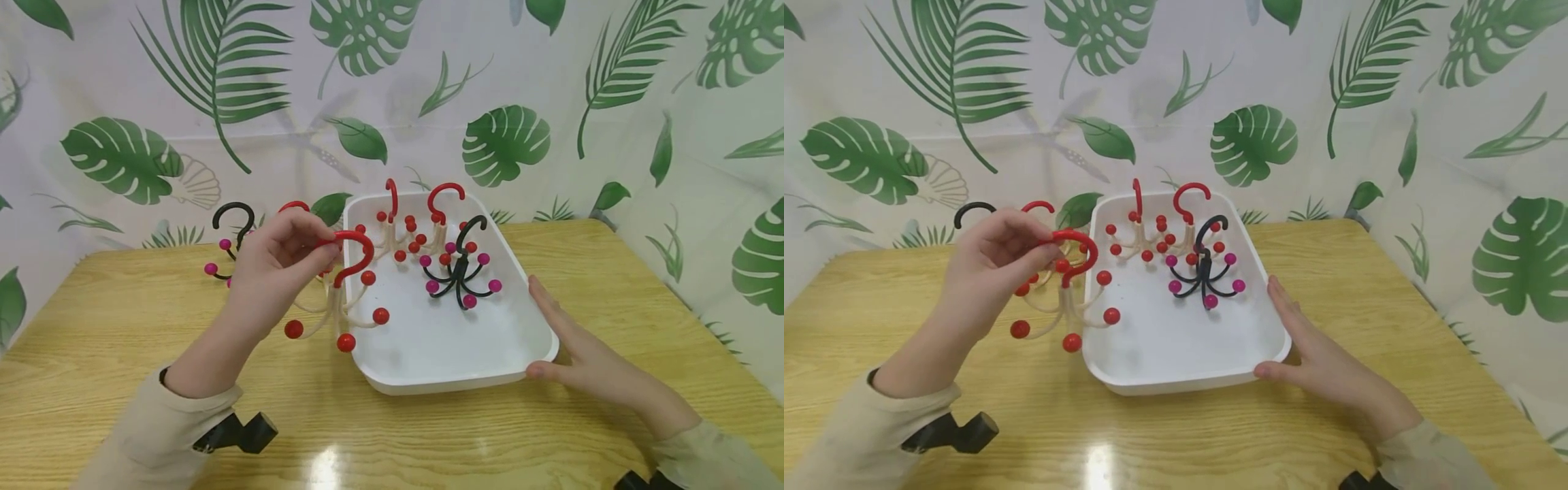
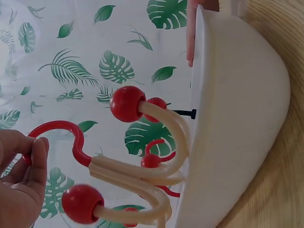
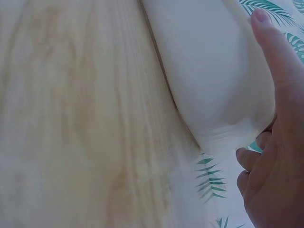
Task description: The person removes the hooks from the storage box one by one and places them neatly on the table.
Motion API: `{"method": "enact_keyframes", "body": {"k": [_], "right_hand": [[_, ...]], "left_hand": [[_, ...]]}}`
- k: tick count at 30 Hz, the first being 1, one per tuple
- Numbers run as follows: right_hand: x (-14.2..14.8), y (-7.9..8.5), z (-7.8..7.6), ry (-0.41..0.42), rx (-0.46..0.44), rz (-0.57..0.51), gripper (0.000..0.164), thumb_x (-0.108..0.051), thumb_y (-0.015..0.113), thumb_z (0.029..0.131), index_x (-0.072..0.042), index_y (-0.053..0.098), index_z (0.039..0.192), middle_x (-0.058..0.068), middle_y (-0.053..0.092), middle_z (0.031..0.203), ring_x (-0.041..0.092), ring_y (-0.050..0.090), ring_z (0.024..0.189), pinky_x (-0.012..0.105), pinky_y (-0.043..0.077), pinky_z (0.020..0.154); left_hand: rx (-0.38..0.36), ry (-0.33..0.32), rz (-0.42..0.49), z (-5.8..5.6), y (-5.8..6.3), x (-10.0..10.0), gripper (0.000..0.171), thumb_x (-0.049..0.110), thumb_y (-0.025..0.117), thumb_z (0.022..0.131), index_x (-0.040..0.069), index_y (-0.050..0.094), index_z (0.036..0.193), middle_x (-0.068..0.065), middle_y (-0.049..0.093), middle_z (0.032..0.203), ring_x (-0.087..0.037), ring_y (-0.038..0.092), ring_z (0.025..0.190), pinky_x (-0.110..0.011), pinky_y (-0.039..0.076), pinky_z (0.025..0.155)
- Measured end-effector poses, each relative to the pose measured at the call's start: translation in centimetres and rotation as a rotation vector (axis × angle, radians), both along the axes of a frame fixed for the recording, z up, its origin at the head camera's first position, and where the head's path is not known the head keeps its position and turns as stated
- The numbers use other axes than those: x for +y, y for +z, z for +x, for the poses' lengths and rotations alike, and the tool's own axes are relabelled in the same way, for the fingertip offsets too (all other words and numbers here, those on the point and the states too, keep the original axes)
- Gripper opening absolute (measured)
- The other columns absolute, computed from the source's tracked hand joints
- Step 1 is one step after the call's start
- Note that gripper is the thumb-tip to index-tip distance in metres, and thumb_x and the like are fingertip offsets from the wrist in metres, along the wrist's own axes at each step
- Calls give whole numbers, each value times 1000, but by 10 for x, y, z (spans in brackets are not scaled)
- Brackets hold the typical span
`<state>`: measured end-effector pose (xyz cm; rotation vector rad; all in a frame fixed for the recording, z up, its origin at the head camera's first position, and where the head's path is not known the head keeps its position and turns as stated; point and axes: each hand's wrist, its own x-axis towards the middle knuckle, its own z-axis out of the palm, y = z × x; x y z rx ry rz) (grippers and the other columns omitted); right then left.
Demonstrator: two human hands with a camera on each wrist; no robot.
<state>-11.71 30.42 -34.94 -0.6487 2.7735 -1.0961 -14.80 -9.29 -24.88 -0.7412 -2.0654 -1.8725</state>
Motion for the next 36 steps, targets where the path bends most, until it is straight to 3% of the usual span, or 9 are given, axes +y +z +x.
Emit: {"method": "enact_keyframes", "body": {"k": [5,16,28,36], "right_hand": [[1,-2,-1,-3,2,-1,108,-22,76,82,-29,-6,153,0,-9,159,43,-4,142,74,13,99],[2,0,0,14,16,-25,109,-20,77,81,-28,-4,153,2,-8,159,42,-4,142,73,11,101],[2,2,1,26,9,-33,109,-21,76,81,-27,-5,153,4,-9,159,43,-4,142,74,12,99],[1,2,1,28,10,-29,109,-22,77,81,-27,-5,153,3,-9,159,38,-4,143,73,14,100]], "left_hand": [[-3,14,14,1,-6,-19,26,-6,65,86,-2,57,111,-11,64,100,-24,63,88,-26,54,76],[-31,82,-59,1,-14,-54,21,-1,66,88,1,62,109,-8,64,99,-19,64,86,-21,53,74],[-54,309,-203,-10,-23,-84,25,7,64,91,4,60,116,4,65,102,-11,62,91,-14,49,78],[-88,397,-238,-22,-31,-101,27,12,66,91,5,60,116,7,65,97,-9,60,85,-13,48,73]]}}
